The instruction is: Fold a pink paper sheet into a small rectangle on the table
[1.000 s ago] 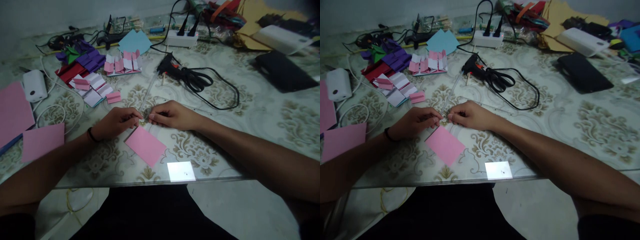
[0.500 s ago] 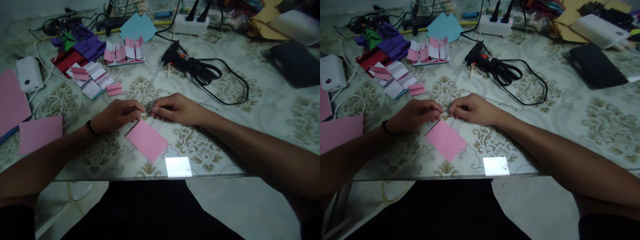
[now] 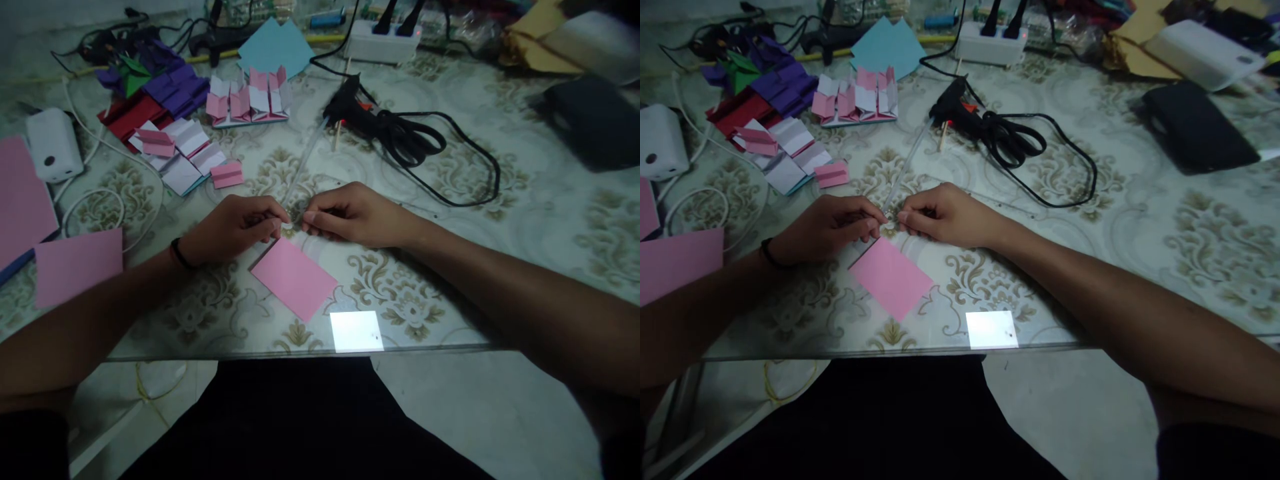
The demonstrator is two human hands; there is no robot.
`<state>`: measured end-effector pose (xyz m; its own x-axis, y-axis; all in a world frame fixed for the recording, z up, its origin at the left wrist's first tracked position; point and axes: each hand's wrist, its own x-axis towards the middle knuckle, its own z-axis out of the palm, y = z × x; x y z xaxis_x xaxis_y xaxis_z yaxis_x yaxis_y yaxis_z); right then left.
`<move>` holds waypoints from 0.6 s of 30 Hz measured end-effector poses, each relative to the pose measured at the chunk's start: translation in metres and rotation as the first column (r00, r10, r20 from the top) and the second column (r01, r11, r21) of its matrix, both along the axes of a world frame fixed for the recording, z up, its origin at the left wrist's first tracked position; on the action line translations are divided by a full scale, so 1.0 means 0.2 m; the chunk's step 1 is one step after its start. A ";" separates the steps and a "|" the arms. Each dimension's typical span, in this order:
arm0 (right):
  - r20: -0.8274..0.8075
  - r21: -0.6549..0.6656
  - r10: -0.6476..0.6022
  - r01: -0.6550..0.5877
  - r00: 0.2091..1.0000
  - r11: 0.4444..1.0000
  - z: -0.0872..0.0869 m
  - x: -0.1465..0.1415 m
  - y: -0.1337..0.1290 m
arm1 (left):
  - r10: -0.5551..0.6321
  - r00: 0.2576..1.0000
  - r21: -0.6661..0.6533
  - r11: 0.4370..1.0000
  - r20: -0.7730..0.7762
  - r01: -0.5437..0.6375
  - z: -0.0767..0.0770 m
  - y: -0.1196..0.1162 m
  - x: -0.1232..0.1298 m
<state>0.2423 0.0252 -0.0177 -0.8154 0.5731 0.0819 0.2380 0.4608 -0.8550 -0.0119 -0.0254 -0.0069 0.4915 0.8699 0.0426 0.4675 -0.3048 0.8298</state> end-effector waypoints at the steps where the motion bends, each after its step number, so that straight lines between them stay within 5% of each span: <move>1: 0.001 0.001 -0.001 0.001 1.000 1.000 0.00 0.00 0.00 | -0.003 1.000 0.002 1.000 0.006 0.003 0.00 0.00 0.00; 18: 0.008 -0.010 -0.010 0.010 1.000 1.000 0.00 0.01 0.00 | 0.008 1.000 -0.015 1.000 0.011 -0.008 0.00 0.00 0.00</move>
<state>0.2434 0.0243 -0.0172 -0.8100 0.5823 0.0695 0.2495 0.4495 -0.8577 -0.0109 -0.0257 -0.0073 0.4839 0.8744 0.0354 0.4605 -0.2888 0.8393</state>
